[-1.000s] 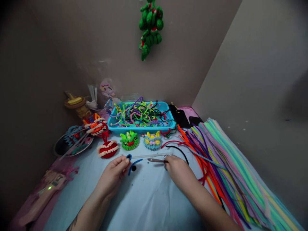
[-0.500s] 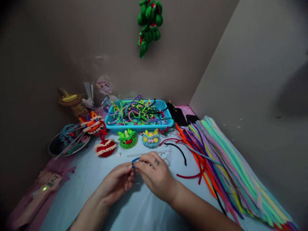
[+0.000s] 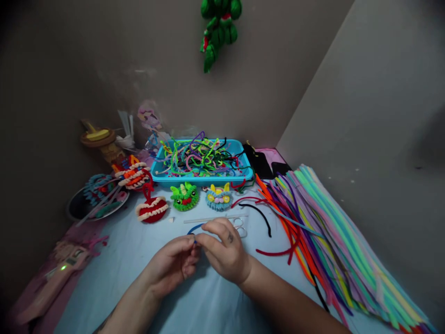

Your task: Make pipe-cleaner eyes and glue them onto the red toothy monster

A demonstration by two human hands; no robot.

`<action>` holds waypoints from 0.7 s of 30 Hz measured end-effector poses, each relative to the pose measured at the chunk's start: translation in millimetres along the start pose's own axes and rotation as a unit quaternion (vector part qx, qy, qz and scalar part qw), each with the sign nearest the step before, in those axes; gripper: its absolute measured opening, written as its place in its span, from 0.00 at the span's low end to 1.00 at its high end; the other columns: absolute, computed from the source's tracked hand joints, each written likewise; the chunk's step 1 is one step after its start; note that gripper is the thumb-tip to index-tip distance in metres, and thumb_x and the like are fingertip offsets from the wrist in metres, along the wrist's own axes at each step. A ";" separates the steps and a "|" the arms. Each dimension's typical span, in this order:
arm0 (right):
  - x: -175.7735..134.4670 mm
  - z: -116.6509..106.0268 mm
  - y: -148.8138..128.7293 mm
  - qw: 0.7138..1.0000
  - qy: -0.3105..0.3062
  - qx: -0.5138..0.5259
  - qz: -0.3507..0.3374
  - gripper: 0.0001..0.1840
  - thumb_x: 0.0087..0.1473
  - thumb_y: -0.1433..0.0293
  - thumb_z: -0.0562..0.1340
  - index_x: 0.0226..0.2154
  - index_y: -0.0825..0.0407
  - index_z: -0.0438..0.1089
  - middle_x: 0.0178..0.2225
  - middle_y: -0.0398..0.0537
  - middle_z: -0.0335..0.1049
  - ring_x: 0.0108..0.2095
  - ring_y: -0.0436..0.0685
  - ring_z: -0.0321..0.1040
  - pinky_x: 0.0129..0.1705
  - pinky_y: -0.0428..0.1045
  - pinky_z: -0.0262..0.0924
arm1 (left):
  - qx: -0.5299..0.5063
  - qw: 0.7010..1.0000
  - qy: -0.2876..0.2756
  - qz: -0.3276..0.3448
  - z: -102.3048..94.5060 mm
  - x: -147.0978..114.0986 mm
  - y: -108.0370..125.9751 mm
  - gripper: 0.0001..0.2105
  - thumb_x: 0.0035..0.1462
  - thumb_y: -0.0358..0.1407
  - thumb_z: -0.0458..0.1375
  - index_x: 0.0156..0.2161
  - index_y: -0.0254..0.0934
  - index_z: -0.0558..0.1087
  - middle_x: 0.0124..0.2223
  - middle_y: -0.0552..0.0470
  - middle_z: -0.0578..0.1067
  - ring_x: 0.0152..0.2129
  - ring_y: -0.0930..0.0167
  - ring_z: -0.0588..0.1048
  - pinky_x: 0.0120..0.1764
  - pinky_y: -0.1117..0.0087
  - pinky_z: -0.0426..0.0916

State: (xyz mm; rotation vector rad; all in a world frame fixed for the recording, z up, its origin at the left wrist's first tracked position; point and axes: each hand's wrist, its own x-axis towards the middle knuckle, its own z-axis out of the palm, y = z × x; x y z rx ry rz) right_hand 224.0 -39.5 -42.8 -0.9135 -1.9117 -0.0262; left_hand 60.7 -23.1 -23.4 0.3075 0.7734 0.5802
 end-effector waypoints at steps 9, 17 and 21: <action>8.4 -0.1 -9.5 0.996 0.009 0.044 0.080 0.09 0.53 0.79 0.57 0.35 0.50 0.67 0.35 0.47 0.63 0.37 0.55 0.63 0.39 0.53 0.62 | 0.143 0.983 0.038 0.112 1.3 -2.2 -1.8 0.10 0.42 0.34 0.62 0.22 0.33 0.64 0.19 0.58 0.63 0.16 0.81 0.55 0.18 0.78 0.47; 8.6 3.6 -11.8 0.979 -0.012 0.101 0.177 0.08 0.53 0.77 0.58 0.32 0.49 0.69 0.39 0.49 0.62 0.41 0.56 0.64 0.42 0.51 0.62 | 0.229 0.958 0.070 0.157 0.8 -1.1 -0.1 0.07 0.45 0.34 0.58 0.22 0.35 0.63 0.17 0.61 0.58 0.15 0.79 0.52 0.20 0.75 0.45; 9.7 6.8 -9.7 0.943 -0.004 0.163 0.289 0.11 0.49 0.77 0.60 0.36 0.48 0.68 0.42 0.48 0.61 0.35 0.52 0.63 0.34 0.47 0.61 | 0.260 0.944 0.087 0.184 2.2 -2.7 2.1 0.10 0.45 0.38 0.59 0.22 0.36 0.63 0.17 0.62 0.57 0.16 0.79 0.51 0.21 0.75 0.46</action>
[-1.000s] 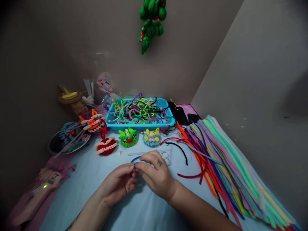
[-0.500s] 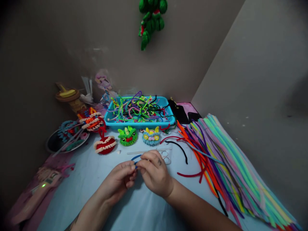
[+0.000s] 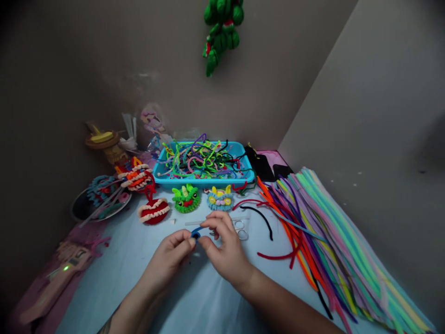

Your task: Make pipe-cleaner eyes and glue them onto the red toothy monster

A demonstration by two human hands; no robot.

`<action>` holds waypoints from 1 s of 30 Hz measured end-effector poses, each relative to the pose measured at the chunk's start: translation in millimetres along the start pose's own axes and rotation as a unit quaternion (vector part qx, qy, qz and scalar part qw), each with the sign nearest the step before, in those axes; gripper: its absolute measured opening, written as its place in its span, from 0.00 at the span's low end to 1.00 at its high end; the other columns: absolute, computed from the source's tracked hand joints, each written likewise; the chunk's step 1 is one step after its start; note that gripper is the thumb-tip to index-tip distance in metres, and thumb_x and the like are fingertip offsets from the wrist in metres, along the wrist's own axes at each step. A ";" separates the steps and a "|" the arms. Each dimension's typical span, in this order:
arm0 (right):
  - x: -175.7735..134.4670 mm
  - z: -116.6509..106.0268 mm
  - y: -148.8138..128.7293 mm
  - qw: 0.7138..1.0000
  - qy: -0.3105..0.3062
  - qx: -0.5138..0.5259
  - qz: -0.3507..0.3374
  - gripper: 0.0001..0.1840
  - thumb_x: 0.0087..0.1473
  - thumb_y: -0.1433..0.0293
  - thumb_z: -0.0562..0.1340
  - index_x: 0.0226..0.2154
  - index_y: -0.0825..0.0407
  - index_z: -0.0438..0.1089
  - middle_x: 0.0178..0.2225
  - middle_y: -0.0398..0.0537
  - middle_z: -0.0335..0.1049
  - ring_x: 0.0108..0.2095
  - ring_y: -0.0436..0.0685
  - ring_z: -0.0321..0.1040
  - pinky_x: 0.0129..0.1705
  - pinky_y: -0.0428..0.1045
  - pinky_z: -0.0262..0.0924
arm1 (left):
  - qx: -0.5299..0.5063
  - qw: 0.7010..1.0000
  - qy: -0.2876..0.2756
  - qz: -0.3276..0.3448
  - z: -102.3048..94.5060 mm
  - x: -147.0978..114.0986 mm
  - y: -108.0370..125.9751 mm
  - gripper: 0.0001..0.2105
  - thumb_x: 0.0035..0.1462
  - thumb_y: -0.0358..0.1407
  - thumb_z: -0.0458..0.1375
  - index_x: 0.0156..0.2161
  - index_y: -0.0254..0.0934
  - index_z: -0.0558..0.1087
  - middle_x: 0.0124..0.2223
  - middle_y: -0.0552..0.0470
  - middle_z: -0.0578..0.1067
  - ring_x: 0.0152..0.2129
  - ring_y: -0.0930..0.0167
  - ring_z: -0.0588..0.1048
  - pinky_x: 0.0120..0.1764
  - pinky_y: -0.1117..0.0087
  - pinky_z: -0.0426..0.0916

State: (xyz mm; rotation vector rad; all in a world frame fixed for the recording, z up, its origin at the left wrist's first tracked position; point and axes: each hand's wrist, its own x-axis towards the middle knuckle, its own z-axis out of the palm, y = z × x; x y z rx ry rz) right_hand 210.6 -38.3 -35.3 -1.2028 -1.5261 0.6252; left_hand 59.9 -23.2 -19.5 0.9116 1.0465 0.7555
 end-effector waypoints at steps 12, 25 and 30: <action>6.0 -3.9 -3.2 0.975 -0.038 0.170 0.138 0.04 0.49 0.70 0.62 0.31 0.50 0.69 0.32 0.44 0.62 0.33 0.52 0.63 0.31 0.46 0.59 | 0.094 0.991 0.040 0.084 -0.4 1.1 -2.8 0.12 0.48 0.41 0.58 0.24 0.36 0.63 0.20 0.60 0.58 0.19 0.77 0.54 0.23 0.75 0.51; 2.9 -0.9 -5.0 0.944 -0.082 0.202 0.248 0.12 0.50 0.62 0.61 0.23 0.52 0.64 0.18 0.36 0.53 0.20 0.47 0.49 0.22 0.44 0.46 | 0.224 0.957 0.067 0.172 2.7 -1.2 -5.5 0.11 0.53 0.39 0.54 0.24 0.36 0.64 0.24 0.57 0.61 0.21 0.75 0.60 0.25 0.74 0.55; -0.2 4.8 -2.4 0.938 -0.092 0.215 0.257 0.14 0.51 0.60 0.59 0.24 0.51 0.58 0.16 0.33 0.46 0.18 0.46 0.42 0.19 0.43 0.40 | 0.231 0.956 0.069 0.164 4.5 0.3 -9.0 0.11 0.52 0.39 0.54 0.23 0.37 0.63 0.23 0.58 0.60 0.20 0.75 0.60 0.25 0.74 0.55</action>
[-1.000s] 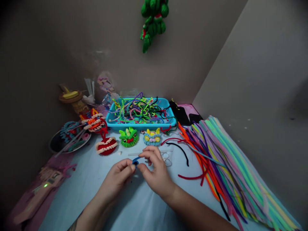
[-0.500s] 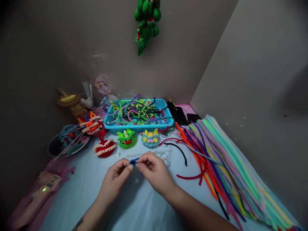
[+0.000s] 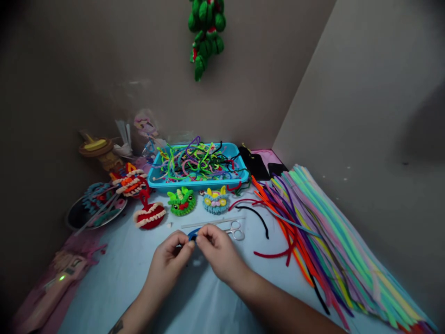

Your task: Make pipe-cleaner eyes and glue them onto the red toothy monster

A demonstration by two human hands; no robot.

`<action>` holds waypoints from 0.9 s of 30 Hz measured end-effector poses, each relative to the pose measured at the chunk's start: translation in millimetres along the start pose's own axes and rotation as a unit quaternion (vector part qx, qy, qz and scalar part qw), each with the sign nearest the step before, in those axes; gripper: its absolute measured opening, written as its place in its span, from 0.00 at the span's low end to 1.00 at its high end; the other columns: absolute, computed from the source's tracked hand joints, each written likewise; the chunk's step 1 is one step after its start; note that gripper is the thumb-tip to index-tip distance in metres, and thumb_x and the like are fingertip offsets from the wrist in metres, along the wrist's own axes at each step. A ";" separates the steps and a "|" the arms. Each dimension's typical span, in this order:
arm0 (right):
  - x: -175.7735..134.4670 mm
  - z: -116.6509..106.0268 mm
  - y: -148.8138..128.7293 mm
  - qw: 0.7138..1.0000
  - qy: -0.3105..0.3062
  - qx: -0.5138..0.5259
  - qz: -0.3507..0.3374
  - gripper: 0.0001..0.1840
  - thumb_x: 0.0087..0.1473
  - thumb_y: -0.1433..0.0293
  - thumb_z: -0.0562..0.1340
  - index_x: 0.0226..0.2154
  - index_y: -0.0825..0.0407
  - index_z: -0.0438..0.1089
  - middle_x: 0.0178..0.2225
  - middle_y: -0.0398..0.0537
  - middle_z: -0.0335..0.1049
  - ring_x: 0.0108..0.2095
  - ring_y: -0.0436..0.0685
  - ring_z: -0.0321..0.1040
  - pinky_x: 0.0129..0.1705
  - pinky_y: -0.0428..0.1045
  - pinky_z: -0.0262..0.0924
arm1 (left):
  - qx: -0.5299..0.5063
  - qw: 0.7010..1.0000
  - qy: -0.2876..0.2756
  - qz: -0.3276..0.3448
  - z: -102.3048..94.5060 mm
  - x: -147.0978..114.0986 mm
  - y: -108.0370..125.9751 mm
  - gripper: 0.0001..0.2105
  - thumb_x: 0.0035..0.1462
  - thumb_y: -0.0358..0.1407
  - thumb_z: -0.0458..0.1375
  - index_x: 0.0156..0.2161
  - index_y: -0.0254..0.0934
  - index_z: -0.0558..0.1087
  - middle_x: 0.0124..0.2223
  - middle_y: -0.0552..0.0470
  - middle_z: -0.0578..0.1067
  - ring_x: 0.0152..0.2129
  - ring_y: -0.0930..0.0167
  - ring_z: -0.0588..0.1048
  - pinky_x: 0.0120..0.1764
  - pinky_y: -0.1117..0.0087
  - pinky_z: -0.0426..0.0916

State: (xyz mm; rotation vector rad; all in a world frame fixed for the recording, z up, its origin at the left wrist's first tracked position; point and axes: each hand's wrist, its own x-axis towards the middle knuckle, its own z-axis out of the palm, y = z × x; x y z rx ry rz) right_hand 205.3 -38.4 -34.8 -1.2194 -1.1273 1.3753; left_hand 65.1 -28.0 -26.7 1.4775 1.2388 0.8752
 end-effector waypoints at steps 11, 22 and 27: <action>3.1 -2.2 3.3 1.000 -0.003 -0.003 0.003 0.13 0.54 0.60 0.56 0.25 0.49 0.56 0.16 0.32 0.44 0.16 0.46 0.40 0.18 0.44 0.38 | -0.049 0.997 0.001 -0.055 1.0 3.3 -0.4 0.09 0.49 0.40 0.58 0.29 0.34 0.72 0.26 0.54 0.68 0.22 0.74 0.63 0.26 0.74 0.59; 2.1 4.0 4.2 1.000 0.017 -0.019 -0.004 0.13 0.53 0.61 0.58 0.24 0.50 0.56 0.18 0.34 0.46 0.18 0.47 0.43 0.20 0.44 0.40 | -0.065 0.996 0.028 -0.057 3.3 2.4 -0.4 0.09 0.47 0.39 0.60 0.23 0.34 0.71 0.22 0.56 0.66 0.20 0.75 0.62 0.24 0.75 0.57; 5.6 -3.4 2.5 0.999 0.021 0.035 0.000 0.12 0.53 0.59 0.58 0.29 0.51 0.63 0.21 0.36 0.53 0.19 0.46 0.46 0.21 0.44 0.44 | -0.111 0.989 0.060 -0.074 -11.6 6.5 0.3 0.10 0.45 0.40 0.63 0.23 0.33 0.71 0.21 0.57 0.66 0.20 0.76 0.62 0.25 0.75 0.56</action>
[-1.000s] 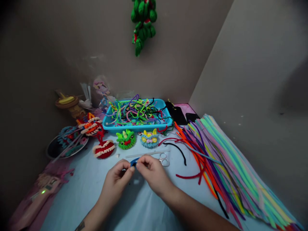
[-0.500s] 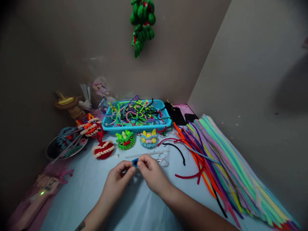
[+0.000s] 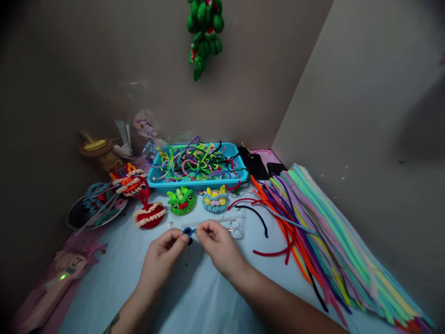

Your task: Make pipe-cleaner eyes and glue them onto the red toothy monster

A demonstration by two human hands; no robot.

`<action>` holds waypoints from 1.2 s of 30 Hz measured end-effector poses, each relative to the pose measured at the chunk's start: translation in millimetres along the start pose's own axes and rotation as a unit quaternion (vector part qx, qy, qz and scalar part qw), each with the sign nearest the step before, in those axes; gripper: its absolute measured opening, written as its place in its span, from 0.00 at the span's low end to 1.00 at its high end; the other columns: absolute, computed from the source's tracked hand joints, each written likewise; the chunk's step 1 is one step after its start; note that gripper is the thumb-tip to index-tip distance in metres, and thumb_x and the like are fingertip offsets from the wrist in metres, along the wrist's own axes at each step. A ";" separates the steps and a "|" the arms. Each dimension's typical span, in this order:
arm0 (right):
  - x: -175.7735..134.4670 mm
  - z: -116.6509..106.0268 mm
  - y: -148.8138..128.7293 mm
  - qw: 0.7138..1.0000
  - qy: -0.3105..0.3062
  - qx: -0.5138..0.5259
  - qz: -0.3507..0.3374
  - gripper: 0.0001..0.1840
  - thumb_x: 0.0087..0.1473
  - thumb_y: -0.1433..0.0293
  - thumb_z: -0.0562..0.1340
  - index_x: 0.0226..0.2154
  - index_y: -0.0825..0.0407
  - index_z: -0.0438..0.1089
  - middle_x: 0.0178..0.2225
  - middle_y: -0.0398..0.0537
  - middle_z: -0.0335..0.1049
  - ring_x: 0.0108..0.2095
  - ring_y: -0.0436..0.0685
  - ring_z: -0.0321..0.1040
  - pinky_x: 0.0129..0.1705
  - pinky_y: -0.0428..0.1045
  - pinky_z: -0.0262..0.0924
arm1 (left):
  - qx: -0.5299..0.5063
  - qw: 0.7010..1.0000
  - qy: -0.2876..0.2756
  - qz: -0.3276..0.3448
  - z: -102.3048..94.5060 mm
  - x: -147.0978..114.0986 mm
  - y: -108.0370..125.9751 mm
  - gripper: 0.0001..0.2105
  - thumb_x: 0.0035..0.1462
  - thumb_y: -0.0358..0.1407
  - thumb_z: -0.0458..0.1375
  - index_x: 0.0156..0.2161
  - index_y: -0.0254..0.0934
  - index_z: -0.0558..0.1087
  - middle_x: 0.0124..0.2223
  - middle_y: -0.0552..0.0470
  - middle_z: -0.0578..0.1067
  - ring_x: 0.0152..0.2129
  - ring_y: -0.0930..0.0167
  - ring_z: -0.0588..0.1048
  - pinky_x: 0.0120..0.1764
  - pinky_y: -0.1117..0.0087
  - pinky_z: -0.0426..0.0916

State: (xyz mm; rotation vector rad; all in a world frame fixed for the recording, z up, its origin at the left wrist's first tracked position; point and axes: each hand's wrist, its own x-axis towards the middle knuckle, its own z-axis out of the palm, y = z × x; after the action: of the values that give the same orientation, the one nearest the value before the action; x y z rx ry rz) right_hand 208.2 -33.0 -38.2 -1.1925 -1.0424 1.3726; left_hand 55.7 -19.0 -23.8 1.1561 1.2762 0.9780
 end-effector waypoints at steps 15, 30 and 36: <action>30.7 5.2 3.3 0.790 -0.095 -0.583 -0.162 0.07 0.54 0.76 0.58 0.34 0.51 0.71 0.40 0.51 0.65 0.45 0.60 0.60 0.45 0.52 0.57 | -0.269 0.953 0.139 -0.023 -29.7 17.3 12.7 0.15 0.35 0.40 0.68 0.24 0.34 0.69 0.23 0.59 0.65 0.20 0.79 0.62 0.19 0.81 0.53; 30.3 31.0 -31.2 0.949 -0.012 -0.270 -0.165 0.07 0.53 0.66 0.58 0.29 0.53 0.68 0.28 0.45 0.67 0.30 0.52 0.64 0.32 0.46 0.60 | -0.028 0.992 0.045 0.115 -26.3 6.2 11.6 0.10 0.48 0.41 0.60 0.26 0.35 0.70 0.23 0.57 0.66 0.22 0.74 0.63 0.27 0.74 0.57; 22.2 36.2 -34.0 0.976 -0.010 -0.180 -0.119 0.10 0.48 0.63 0.60 0.24 0.53 0.66 0.24 0.43 0.64 0.28 0.53 0.61 0.32 0.47 0.57 | 0.022 0.985 0.038 0.168 -21.2 1.6 15.6 0.09 0.49 0.38 0.59 0.23 0.36 0.69 0.24 0.55 0.67 0.23 0.72 0.65 0.27 0.74 0.59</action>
State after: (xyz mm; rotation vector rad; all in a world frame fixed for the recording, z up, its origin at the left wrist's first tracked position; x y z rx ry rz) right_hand 176.8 -6.5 -2.5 -1.2638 -1.4436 1.0375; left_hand 35.9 -12.7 -7.6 1.4103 1.1891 1.2557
